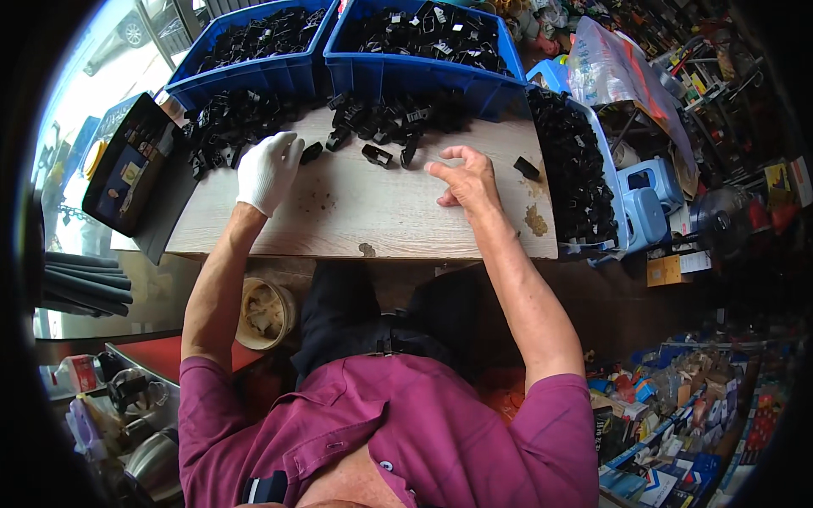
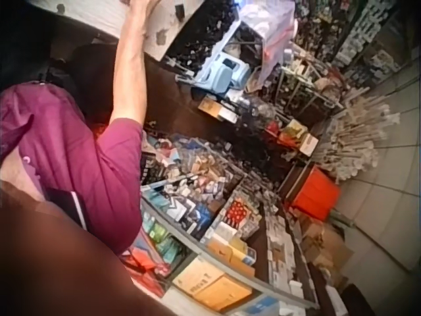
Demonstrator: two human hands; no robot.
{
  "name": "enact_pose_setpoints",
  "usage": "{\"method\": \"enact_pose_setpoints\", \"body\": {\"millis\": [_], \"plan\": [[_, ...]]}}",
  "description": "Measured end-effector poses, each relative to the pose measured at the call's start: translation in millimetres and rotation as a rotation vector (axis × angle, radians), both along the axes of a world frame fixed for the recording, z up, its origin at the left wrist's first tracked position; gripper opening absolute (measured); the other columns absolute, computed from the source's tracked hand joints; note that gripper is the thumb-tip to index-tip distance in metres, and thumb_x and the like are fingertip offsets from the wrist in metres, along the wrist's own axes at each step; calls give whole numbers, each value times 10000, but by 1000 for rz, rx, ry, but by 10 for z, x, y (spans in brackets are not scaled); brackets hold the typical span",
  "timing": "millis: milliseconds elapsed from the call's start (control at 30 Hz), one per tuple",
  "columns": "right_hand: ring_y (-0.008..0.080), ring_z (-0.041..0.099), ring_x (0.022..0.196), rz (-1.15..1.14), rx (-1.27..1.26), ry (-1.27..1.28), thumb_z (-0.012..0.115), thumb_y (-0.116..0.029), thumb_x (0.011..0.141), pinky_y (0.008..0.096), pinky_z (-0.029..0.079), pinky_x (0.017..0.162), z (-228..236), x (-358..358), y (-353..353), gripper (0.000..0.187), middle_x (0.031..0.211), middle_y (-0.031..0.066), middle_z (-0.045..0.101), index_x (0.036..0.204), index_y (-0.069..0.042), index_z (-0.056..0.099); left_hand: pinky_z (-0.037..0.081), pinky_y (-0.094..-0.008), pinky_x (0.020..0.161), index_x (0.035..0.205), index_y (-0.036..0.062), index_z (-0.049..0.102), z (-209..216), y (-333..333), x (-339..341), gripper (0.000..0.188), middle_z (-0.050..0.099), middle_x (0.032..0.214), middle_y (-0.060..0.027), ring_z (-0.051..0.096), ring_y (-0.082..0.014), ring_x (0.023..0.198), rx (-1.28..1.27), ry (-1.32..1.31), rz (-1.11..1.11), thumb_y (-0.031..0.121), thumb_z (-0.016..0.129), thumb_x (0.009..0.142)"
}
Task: Sorting and inspecting small black plastic hardware components at a workbench.
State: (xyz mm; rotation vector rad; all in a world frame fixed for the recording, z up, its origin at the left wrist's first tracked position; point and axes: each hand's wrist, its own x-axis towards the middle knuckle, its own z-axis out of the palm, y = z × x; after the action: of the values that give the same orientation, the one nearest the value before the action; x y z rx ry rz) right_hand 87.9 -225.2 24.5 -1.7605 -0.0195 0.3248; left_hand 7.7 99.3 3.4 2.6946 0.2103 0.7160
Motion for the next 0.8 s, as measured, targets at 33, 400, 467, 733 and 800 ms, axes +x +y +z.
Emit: {"method": "enact_pose_setpoints", "body": {"millis": [33, 400, 467, 733, 800], "plan": [[104, 538, 443, 24, -35, -5, 850, -167, 793, 294, 561, 440, -10, -7, 71, 520, 637, 34, 603, 1202, 55, 618, 569, -448, 795, 952, 74, 755, -60, -39, -44, 247, 747, 942, -166, 710, -369, 868, -45, -158, -6, 282, 622, 958], [163, 627, 558, 79, -219, -119, 871, -197, 753, 318, 566, 410, -72, -21, 638, 476, 853, 75, 664, 1168, -25, 715, 556, -430, 765, 1048, 87, 698, -121, -241, -177, 163, 720, 939, -107, 652, -341, 883, 121, -200, -164, 97, 663, 889], [167, 641, 584, 82, -279, -122, 871, -206, 750, 325, 581, 423, -78, -7, 698, 478, 856, 76, 671, 1175, -47, 721, 557, -417, 800, 1093, 87, 710, -83, -269, -174, 211, 730, 991, -102, 657, -335, 916, 128, -147, -158, 102, 679, 885], [172, 679, 628, 90, -544, -105, 850, -320, 762, 317, 616, 475, 29, -49, 866, 402, 809, 73, 702, 1072, -83, 755, 560, -429, 801, 1083, 88, 713, -106, -326, -126, 194, 741, 948, -109, 665, -348, 908, 79, -149, -219, 110, 658, 898], [178, 679, 605, 81, -529, -165, 843, -380, 774, 314, 611, 480, 8, -65, 852, 373, 782, 74, 705, 976, -77, 761, 556, -429, 821, 1122, 85, 720, -96, -349, -135, 235, 745, 965, -118, 669, -348, 922, -18, -166, -222, 118, 664, 896]]}}
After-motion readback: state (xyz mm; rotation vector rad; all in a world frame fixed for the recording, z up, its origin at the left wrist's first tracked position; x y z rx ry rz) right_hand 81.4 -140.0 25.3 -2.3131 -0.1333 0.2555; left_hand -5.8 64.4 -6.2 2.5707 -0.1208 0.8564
